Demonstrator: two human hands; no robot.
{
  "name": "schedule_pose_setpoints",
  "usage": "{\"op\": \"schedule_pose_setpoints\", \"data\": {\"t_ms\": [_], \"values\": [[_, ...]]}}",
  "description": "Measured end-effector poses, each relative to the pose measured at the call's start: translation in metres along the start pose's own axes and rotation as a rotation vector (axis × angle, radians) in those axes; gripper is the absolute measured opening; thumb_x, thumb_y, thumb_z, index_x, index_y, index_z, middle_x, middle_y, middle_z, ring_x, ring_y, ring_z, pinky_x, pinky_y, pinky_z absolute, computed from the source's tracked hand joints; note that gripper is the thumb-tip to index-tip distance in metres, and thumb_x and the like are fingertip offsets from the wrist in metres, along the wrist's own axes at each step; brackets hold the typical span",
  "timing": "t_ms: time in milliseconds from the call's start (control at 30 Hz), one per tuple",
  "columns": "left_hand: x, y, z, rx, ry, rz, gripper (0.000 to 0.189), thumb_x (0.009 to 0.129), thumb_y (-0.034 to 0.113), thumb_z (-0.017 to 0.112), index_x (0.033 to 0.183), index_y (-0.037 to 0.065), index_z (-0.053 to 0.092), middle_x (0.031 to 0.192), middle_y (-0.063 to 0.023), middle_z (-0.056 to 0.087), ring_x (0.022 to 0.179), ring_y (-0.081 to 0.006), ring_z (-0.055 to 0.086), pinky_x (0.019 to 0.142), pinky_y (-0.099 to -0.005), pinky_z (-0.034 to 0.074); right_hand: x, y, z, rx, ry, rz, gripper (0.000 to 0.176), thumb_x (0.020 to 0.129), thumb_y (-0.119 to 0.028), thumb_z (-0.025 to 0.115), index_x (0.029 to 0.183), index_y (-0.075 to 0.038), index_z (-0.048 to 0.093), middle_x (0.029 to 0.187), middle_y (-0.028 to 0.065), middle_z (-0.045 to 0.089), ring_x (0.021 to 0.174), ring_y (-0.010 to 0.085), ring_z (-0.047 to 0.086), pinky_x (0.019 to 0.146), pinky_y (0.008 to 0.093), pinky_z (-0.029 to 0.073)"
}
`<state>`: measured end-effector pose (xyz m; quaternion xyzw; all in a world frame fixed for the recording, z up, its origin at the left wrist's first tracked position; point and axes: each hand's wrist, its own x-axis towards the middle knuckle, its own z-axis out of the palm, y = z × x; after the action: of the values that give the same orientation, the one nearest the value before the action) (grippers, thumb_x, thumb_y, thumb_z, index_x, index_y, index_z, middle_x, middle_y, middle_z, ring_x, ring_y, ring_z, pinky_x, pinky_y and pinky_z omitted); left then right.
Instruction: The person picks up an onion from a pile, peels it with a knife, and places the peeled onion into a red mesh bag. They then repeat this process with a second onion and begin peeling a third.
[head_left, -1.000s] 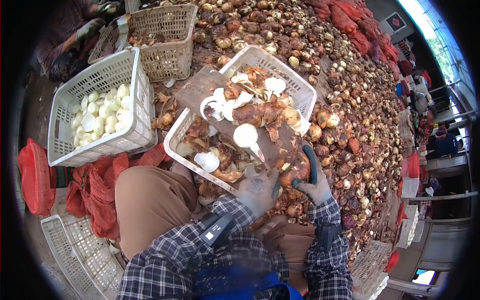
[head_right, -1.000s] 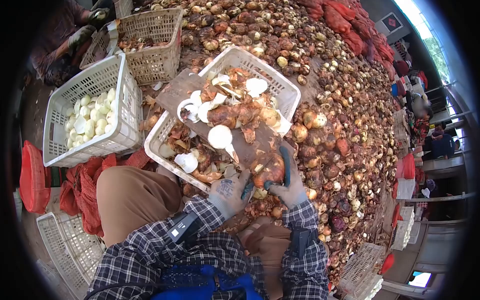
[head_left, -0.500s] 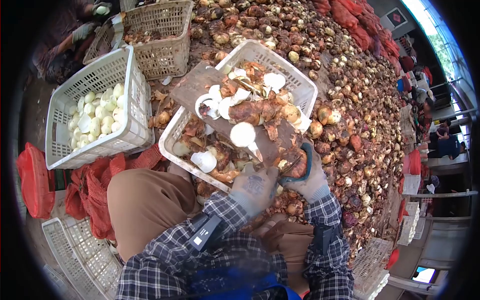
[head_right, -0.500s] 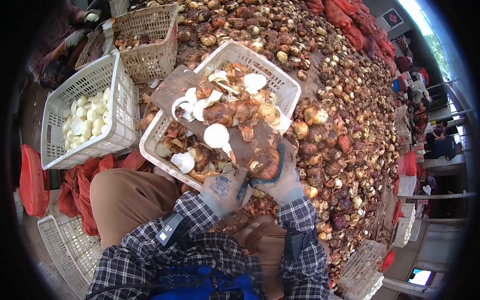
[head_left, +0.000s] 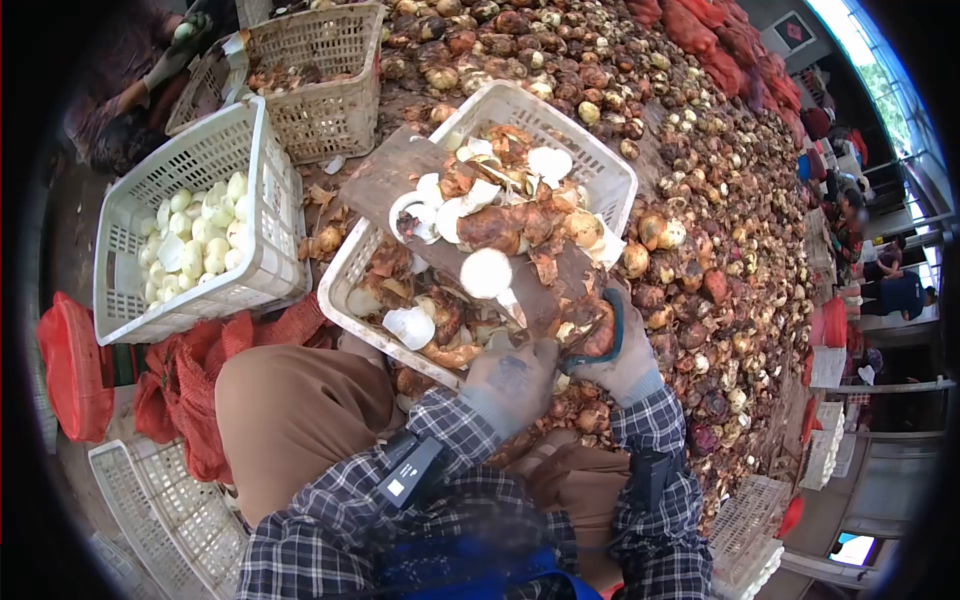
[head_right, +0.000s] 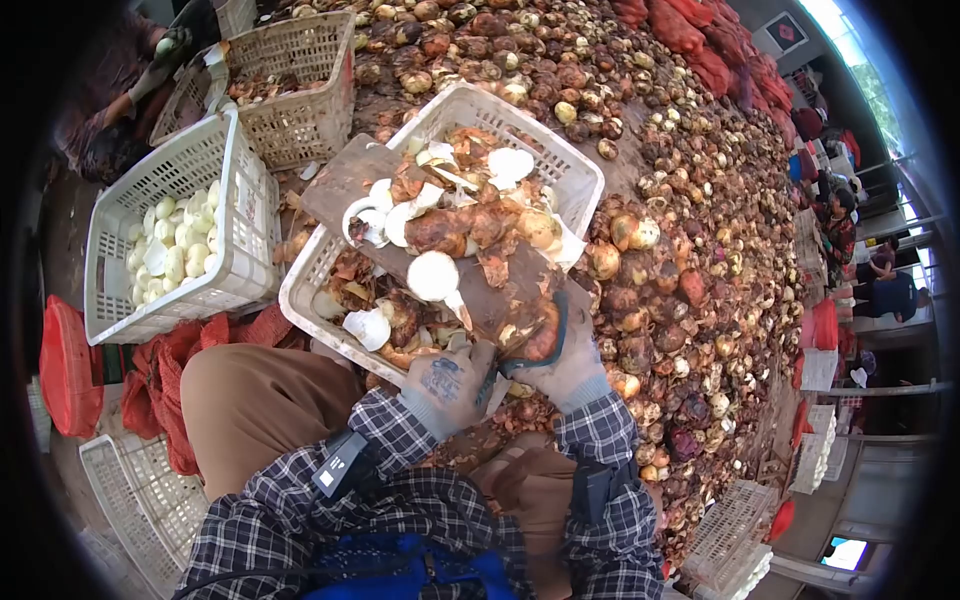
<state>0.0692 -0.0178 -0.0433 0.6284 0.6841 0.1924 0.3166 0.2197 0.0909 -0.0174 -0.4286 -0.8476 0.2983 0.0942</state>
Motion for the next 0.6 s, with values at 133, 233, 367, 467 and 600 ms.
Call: {"op": "schedule_pose_setpoints", "data": {"t_ms": [133,233,367,467,600], "values": [[0.002,-0.003,0.002,0.016,-0.007,0.031,0.025,0.083,0.02,0.06,0.099,0.004,0.051,0.09,-0.0138,0.067,0.082,-0.0302,0.066,0.07,-0.0405,0.051,0.001,0.0,0.0,0.005,-0.006,0.019,0.102,0.054,-0.023,0.089,0.136,0.002,0.034,0.125,0.0194,0.05,0.114,0.0304,0.054,0.098,0.0384,0.045],[0.005,-0.005,0.007,0.039,-0.01,0.041,0.029,0.084,0.025,0.058,0.099,0.002,0.05,0.087,-0.0158,0.066,0.081,-0.0312,0.066,0.071,-0.0406,0.051,0.0,-0.009,-0.002,-0.01,-0.031,0.031,0.1,0.055,-0.02,0.088,0.136,0.003,0.033,0.123,0.0188,0.053,0.114,0.0287,0.054,0.098,0.0379,0.045],[0.01,-0.005,0.001,0.053,-0.09,0.051,0.039,0.09,0.038,0.053,0.101,0.001,0.046,0.089,-0.02,0.065,0.085,-0.0329,0.065,0.072,-0.0417,0.052,0.0,0.005,0.012,0.137,0.046,0.056,0.107,0.05,-0.026,0.089,0.139,-0.001,0.034,0.131,0.0214,0.043,0.123,0.0354,0.044,0.105,0.0396,0.038],[0.012,-0.005,-0.005,0.081,-0.16,0.04,0.042,0.09,0.039,0.052,0.104,0.0,0.046,0.093,-0.0202,0.065,0.09,-0.0328,0.065,0.076,-0.0426,0.051,0.001,-0.004,0.01,0.152,0.018,0.082,0.107,0.05,-0.027,0.088,0.139,-0.001,0.034,0.133,0.0219,0.041,0.123,0.0364,0.043,0.105,0.0397,0.038],[0.018,-0.002,-0.023,0.11,-0.264,0.01,0.048,0.09,0.042,0.051,0.111,-0.002,0.045,0.099,-0.0199,0.065,0.095,-0.0327,0.064,0.081,-0.0442,0.051,0.004,-0.009,0.013,0.012,0.008,0.082,0.107,0.05,-0.025,0.088,0.139,-0.001,0.033,0.135,0.0217,0.038,0.124,0.0358,0.042,0.106,0.04,0.037]]}}
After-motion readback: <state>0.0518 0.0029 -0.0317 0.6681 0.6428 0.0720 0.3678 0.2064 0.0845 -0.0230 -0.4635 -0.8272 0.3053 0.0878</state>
